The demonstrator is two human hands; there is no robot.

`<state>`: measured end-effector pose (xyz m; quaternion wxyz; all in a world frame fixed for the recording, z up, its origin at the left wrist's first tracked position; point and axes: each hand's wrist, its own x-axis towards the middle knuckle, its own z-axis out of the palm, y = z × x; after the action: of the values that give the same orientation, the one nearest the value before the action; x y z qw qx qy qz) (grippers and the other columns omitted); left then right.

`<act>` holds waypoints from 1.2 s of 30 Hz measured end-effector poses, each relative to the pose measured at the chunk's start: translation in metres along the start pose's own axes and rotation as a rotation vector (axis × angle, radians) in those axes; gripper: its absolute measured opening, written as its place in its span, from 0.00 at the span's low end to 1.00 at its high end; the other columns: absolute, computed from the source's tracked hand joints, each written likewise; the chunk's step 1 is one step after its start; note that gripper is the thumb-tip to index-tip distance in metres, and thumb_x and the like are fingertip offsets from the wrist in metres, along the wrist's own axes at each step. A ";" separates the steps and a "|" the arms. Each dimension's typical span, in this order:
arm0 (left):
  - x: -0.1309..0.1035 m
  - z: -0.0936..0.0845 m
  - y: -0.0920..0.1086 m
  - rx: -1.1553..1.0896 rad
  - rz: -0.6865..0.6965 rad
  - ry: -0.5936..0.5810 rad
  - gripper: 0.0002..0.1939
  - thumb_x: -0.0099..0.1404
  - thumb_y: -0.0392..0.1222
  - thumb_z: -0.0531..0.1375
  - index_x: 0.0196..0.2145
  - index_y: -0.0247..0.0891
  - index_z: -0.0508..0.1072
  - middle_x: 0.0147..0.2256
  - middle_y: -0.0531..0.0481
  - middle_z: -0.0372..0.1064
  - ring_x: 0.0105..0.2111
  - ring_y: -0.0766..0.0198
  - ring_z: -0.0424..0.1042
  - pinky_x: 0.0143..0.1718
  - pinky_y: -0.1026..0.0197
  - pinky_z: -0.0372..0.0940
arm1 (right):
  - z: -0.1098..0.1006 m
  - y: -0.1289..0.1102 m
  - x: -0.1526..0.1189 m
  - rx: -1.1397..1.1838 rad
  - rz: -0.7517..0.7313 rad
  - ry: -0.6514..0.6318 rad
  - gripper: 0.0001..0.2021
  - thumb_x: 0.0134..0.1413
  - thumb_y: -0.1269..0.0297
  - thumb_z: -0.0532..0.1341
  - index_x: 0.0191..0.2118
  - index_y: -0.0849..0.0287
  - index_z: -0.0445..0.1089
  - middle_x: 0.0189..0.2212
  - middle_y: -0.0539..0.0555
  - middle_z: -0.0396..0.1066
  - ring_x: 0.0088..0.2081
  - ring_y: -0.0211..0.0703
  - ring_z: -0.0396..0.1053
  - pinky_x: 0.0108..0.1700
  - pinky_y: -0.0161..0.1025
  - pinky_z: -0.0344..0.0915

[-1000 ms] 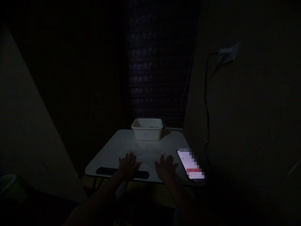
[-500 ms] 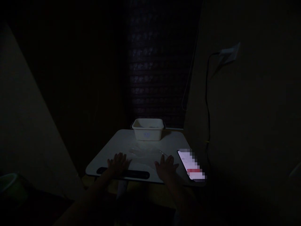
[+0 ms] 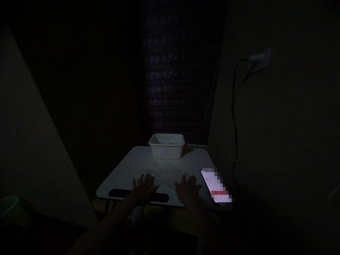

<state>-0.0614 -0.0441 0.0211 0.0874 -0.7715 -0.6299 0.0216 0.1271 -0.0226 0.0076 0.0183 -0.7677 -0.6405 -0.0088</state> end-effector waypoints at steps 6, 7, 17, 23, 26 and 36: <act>-0.005 -0.008 0.000 -0.025 -0.025 -0.059 0.24 0.56 0.49 0.32 0.49 0.41 0.45 0.52 0.45 0.37 0.50 0.49 0.33 0.40 0.40 0.38 | -0.004 0.002 -0.001 0.009 -0.023 -0.018 0.31 0.43 0.46 0.37 0.51 0.61 0.42 0.49 0.69 0.41 0.49 0.59 0.35 0.38 0.59 0.37; -0.004 -0.008 -0.003 -0.022 -0.036 -0.073 0.23 0.56 0.49 0.33 0.49 0.42 0.45 0.52 0.46 0.38 0.50 0.49 0.34 0.40 0.39 0.38 | -0.005 0.003 -0.001 0.013 -0.026 -0.027 0.31 0.43 0.46 0.37 0.51 0.61 0.42 0.49 0.69 0.41 0.49 0.59 0.35 0.38 0.59 0.37; -0.003 -0.001 -0.023 0.031 -0.118 -0.088 0.24 0.56 0.49 0.34 0.50 0.41 0.44 0.52 0.43 0.37 0.49 0.48 0.36 0.39 0.39 0.39 | -0.002 0.003 0.001 -0.004 -0.015 -0.014 0.31 0.43 0.46 0.38 0.51 0.60 0.41 0.49 0.68 0.40 0.49 0.58 0.34 0.38 0.59 0.37; -0.003 -0.003 -0.028 0.057 -0.188 -0.043 0.24 0.56 0.49 0.34 0.49 0.39 0.47 0.51 0.42 0.39 0.49 0.47 0.38 0.39 0.38 0.40 | -0.002 0.004 0.002 0.019 -0.014 -0.026 0.30 0.43 0.46 0.37 0.51 0.60 0.40 0.49 0.68 0.39 0.49 0.58 0.34 0.38 0.59 0.36; -0.004 -0.004 -0.031 0.073 -0.232 -0.023 0.25 0.56 0.50 0.33 0.48 0.37 0.49 0.51 0.41 0.40 0.49 0.47 0.39 0.39 0.38 0.39 | -0.002 0.005 0.000 0.009 -0.018 -0.017 0.30 0.43 0.46 0.37 0.51 0.60 0.41 0.49 0.69 0.39 0.49 0.58 0.34 0.38 0.59 0.37; 0.007 0.000 0.005 -0.018 -0.022 0.007 0.25 0.55 0.51 0.31 0.50 0.41 0.42 0.52 0.47 0.35 0.50 0.50 0.33 0.40 0.38 0.37 | -0.005 0.000 -0.002 -0.003 -0.008 0.011 0.30 0.43 0.47 0.37 0.50 0.60 0.43 0.49 0.69 0.41 0.49 0.59 0.35 0.38 0.58 0.37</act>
<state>-0.0549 -0.0388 0.0213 0.0829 -0.7652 -0.6383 0.0122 0.1268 -0.0251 0.0124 0.0207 -0.7650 -0.6435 -0.0140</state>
